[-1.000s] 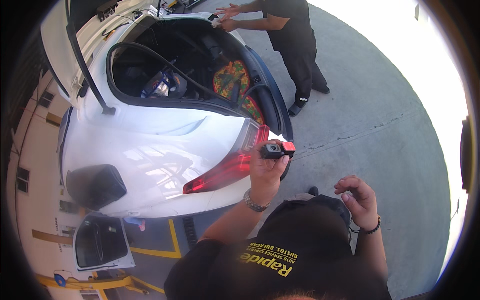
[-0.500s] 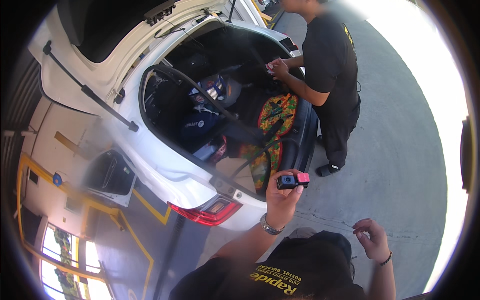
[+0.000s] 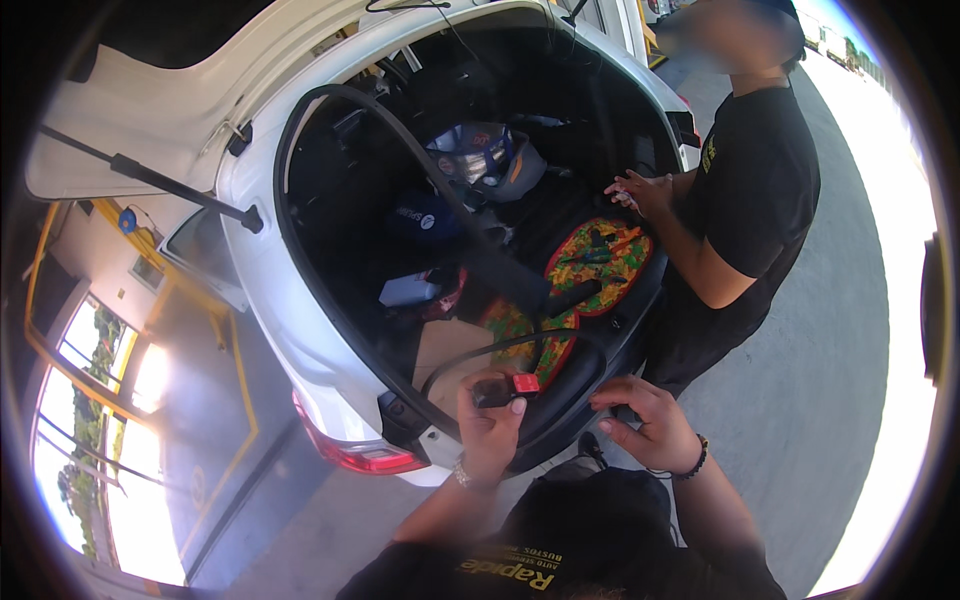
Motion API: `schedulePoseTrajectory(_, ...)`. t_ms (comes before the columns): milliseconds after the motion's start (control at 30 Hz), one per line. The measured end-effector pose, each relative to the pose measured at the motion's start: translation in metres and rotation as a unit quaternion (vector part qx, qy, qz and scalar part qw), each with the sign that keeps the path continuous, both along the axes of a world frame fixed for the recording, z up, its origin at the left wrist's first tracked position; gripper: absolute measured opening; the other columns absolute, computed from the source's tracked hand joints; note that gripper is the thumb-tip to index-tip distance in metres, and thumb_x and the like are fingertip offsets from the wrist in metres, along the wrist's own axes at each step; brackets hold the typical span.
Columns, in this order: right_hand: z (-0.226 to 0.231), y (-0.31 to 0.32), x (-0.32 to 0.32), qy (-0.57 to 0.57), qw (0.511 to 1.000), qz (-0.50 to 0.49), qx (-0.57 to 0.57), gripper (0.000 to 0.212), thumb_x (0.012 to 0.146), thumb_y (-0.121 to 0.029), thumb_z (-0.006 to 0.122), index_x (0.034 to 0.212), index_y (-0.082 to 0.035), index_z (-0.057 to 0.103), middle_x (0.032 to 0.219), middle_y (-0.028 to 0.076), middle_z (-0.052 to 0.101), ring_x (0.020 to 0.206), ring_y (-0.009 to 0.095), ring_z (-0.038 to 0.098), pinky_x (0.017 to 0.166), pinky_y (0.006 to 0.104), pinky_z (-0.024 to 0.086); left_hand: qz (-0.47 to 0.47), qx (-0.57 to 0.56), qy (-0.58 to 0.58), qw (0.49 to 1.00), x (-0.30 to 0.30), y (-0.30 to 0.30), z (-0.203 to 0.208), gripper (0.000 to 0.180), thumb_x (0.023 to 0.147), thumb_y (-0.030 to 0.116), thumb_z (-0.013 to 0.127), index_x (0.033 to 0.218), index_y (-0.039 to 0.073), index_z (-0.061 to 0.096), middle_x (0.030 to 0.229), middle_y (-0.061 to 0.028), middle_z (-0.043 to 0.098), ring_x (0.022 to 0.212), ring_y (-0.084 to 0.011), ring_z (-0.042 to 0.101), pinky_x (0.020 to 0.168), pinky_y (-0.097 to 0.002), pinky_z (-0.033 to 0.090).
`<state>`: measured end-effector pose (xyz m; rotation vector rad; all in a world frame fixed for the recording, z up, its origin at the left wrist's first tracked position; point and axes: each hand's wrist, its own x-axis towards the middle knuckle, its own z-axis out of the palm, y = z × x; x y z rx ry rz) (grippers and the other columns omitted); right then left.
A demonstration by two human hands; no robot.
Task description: The person handles a small black dashcam with a red label, removes a protective film, and wipes the lens with a tissue. The person then walks to a tool cabinet, opens a drawer, and returns to the car trunk area to continue handling the dashcam and its cable.
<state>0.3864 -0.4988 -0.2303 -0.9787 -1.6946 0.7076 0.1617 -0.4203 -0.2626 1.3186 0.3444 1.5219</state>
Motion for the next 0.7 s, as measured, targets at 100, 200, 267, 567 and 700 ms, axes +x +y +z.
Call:
schedulePoseTrajectory(100,0.009,0.055,0.024,0.019,1.000,0.022,0.004,0.028,0.086,-0.001,0.070,0.112,0.001,0.063,0.108,0.014,0.065,0.096,0.026,0.067,0.083,0.0343,0.054,0.003,-0.065,-0.072,0.995,0.029,0.051,0.007,0.041,0.085,-0.007,0.067,0.119,0.005,0.047,0.115,-0.0136,0.059,0.107,-0.0205,0.059,0.097,-0.0370,0.047)
schedulePoseTrajectory(200,0.023,0.108,0.052,0.016,0.997,0.027,0.067,0.030,0.084,-0.001,0.072,0.112,0.001,0.062,0.108,0.014,0.065,0.095,0.025,0.067,0.083,0.0335,0.053,0.006,0.013,-0.017,1.000,0.056,0.089,0.023,0.041,0.083,-0.005,0.070,0.116,0.007,0.049,0.116,-0.0148,0.059,0.112,-0.0262,0.059,0.103,-0.0473,0.046)
schedulePoseTrajectory(267,0.034,0.136,0.059,0.049,0.993,0.042,0.102,0.031,0.083,-0.001,0.074,0.111,0.001,0.062,0.108,0.015,0.065,0.095,0.025,0.067,0.083,0.0330,0.053,-0.002,0.089,0.030,0.996,0.068,0.107,0.038,0.044,0.081,-0.001,0.074,0.115,0.008,0.049,0.116,-0.0152,0.058,0.115,-0.0305,0.057,0.106,-0.0547,0.043)
schedulePoseTrajectory(567,0.077,0.180,0.056,0.151,0.970,0.138,0.132,0.031,0.080,0.001,0.076,0.108,0.001,0.062,0.104,0.015,0.065,0.092,0.023,0.066,0.078,0.0323,0.054,0.118,0.228,0.100,0.961,0.096,0.106,0.078,0.047,0.076,-0.008,0.076,0.111,0.006,0.048,0.114,-0.0213,0.062,0.115,-0.0388,0.062,0.100,-0.0523,0.050)
schedulePoseTrajectory(700,0.072,0.178,0.051,0.188,0.961,0.152,0.132,0.027,0.081,0.004,0.074,0.106,0.000,0.063,0.102,0.015,0.064,0.090,0.023,0.066,0.078,0.0324,0.054,0.129,0.272,0.119,0.946,0.091,0.107,0.076,0.047,0.076,-0.003,0.081,0.108,0.006,0.049,0.113,-0.0220,0.063,0.117,-0.0428,0.061,0.101,-0.0519,0.050)
